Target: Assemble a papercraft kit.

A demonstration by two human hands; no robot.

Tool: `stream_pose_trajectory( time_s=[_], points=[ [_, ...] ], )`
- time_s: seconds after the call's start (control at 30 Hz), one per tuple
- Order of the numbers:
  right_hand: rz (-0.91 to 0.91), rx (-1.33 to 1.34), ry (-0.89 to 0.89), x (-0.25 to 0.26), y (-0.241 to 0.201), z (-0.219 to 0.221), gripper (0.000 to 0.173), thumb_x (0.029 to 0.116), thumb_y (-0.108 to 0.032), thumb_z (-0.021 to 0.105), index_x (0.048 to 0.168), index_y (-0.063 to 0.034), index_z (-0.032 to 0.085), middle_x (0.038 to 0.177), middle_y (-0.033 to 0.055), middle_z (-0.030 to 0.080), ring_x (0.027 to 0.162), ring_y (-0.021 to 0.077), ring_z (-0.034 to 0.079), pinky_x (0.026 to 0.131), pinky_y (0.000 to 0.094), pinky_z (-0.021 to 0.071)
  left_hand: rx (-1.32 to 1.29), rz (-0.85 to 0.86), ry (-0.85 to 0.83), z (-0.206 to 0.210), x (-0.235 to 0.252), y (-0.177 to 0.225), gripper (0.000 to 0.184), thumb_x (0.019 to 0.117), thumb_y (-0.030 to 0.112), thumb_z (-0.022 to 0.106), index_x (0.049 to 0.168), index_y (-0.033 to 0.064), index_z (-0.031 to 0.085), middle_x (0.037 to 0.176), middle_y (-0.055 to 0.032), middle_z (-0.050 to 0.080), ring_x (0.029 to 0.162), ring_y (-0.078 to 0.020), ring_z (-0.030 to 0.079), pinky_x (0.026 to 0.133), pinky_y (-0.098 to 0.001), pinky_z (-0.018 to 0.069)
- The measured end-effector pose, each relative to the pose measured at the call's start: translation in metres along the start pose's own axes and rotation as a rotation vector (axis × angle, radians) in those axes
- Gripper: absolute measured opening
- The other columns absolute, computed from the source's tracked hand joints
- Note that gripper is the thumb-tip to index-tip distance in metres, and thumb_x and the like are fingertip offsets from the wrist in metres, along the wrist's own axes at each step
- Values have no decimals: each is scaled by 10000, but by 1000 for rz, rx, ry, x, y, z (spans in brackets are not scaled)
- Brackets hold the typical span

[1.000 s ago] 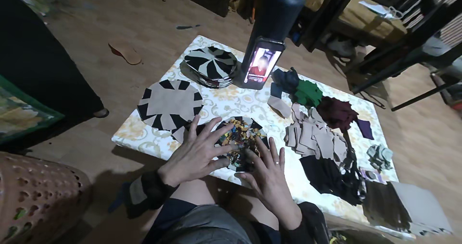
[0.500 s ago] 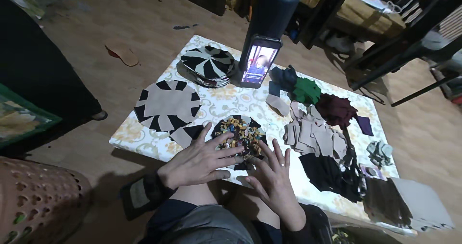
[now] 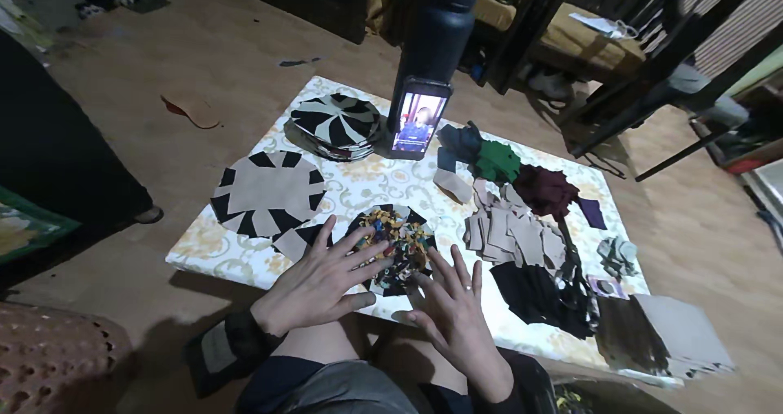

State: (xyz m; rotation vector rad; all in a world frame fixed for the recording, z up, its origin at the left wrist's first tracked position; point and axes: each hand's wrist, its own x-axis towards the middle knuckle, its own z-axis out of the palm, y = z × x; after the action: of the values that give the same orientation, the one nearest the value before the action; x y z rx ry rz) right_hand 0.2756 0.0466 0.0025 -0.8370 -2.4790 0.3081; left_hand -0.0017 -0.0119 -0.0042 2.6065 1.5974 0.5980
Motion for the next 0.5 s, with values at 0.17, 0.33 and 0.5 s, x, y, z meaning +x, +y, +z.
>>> stream_pose_trajectory(
  time_s=[0.17,0.33,0.5],
  points=[
    [56,7,52,-18,10,-25,546,1013,-604,472,1283,-188,701,1541,124,507,1497,455,315,1152,787,122,7,9,11,1,-1,1,636,1042,627,275,1522,269,490,1628,23,400,1533,-352,278,1101,-821,114],
    [53,-14,28,-29,9,-24,555,1008,-623,462,1232,-186,721,1518,128,532,1486,464,332,1140,793,129,20,5,-6,3,2,1,612,1048,615,273,1510,295,513,1622,42,411,1537,-350,271,1106,-821,102],
    [10,-3,8,-20,4,-4,560,1005,-639,448,1254,-215,715,1533,103,520,1493,449,326,1126,810,126,22,-1,-23,2,1,-1,590,1049,608,280,1507,319,513,1627,66,399,1544,-319,262,1120,-810,95]
  ],
)
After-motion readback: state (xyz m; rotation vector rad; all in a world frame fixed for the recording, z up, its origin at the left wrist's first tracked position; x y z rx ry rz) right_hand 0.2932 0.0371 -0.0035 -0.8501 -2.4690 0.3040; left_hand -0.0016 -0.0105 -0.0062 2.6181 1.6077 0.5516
